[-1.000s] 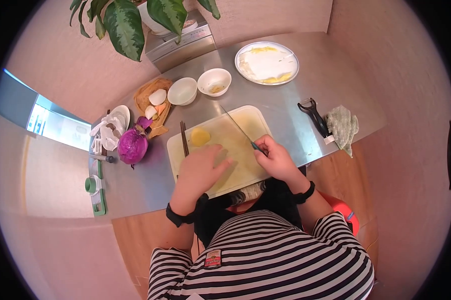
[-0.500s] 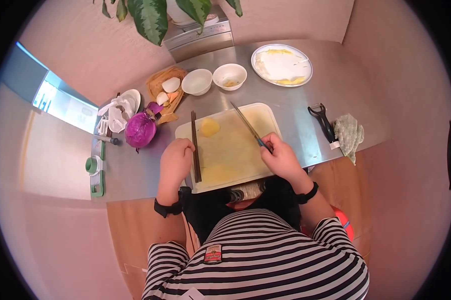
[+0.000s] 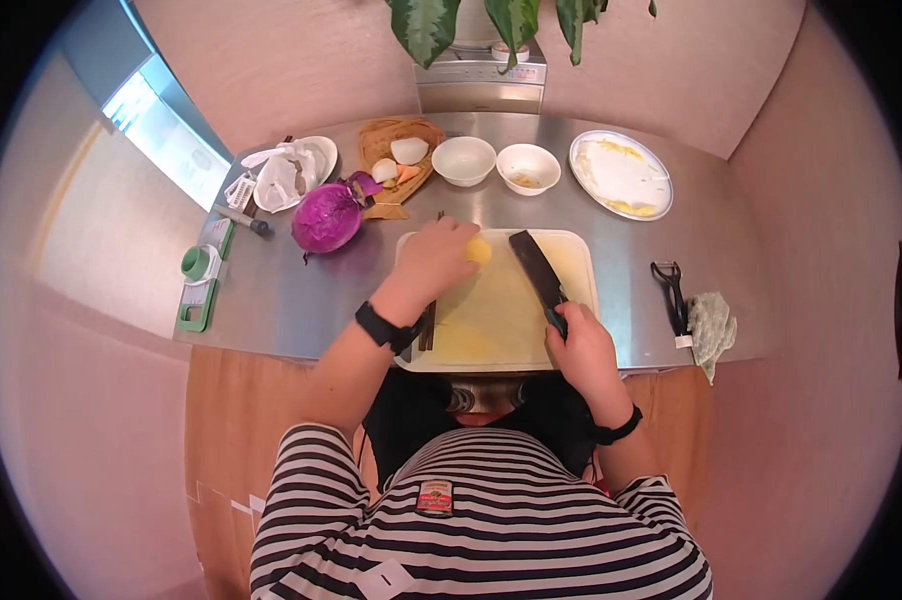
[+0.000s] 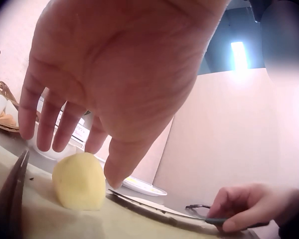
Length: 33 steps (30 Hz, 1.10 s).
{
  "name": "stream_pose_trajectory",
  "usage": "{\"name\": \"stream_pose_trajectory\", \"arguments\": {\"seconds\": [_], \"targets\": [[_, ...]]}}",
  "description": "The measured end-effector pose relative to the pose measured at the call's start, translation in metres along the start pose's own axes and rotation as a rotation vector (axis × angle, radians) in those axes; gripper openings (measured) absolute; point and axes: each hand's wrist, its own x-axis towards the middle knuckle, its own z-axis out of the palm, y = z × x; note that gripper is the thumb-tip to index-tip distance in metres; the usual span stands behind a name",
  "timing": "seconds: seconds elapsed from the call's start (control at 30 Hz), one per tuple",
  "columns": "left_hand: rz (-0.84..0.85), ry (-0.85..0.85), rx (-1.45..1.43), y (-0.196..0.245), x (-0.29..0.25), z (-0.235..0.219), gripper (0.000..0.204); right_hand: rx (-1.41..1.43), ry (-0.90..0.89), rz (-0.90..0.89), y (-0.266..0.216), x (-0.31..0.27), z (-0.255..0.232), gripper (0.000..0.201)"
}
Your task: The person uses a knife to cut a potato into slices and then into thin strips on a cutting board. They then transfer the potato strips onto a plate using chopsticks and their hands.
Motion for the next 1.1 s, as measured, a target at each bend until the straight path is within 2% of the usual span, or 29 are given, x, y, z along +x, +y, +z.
{"name": "stream_pose_trajectory", "arguments": {"seconds": [0.03, 0.1, 0.33, 0.43, 0.5, 0.53, 0.67, 0.73, 0.77, 0.83, 1.03, 1.1], "targets": [[-0.005, 0.006, -0.001, 0.002, 0.003, 0.000, 0.044, -0.002, -0.002, -0.007, 0.000, -0.001, 0.000, 0.025], [-0.043, -0.099, 0.061, 0.005, 0.009, -0.001, 0.043, -0.033, -0.001, -0.040, 0.002, -0.001, 0.001, 0.025], [-0.011, -0.124, 0.041, -0.008, 0.020, 0.018, 0.038, -0.063, -0.028, -0.060, 0.002, 0.000, 0.001, 0.026], [-0.010, -0.195, 0.040, -0.004, 0.025, 0.016, 0.037, 0.015, -0.051, -0.051, 0.008, 0.002, -0.003, 0.027], [0.020, -0.186, -0.021, -0.008, 0.027, 0.014, 0.036, 0.200, -0.096, 0.018, 0.014, 0.004, -0.006, 0.029], [0.011, -0.202, -0.025, -0.007, 0.027, 0.010, 0.037, 0.252, -0.095, 0.080, 0.021, 0.005, -0.002, 0.028], [-0.006, -0.199, -0.036, -0.005, 0.034, -0.014, 0.040, 0.396, -0.014, 0.138, 0.038, 0.000, 0.007, 0.023], [0.098, -0.109, -0.046, -0.012, 0.040, -0.032, 0.043, 0.647, 0.019, 0.193, 0.044, -0.002, 0.012, 0.018], [0.108, -0.114, -0.045, -0.013, 0.044, -0.044, 0.043, 0.647, 0.028, 0.200, 0.045, -0.002, 0.010, 0.018], [0.022, -0.121, -0.002, -0.012, 0.052, -0.071, 0.042, 0.624, -0.015, 0.223, 0.043, -0.002, 0.005, 0.014], [-0.097, -0.031, 0.111, -0.089, 0.099, -0.114, 0.043, 0.729, 0.004, 0.220, 0.044, -0.004, 0.000, 0.012], [-0.106, -0.103, 0.275, -0.119, 0.115, -0.121, 0.047, 0.750, 0.017, 0.214, 0.044, -0.004, -0.003, 0.010]]}}
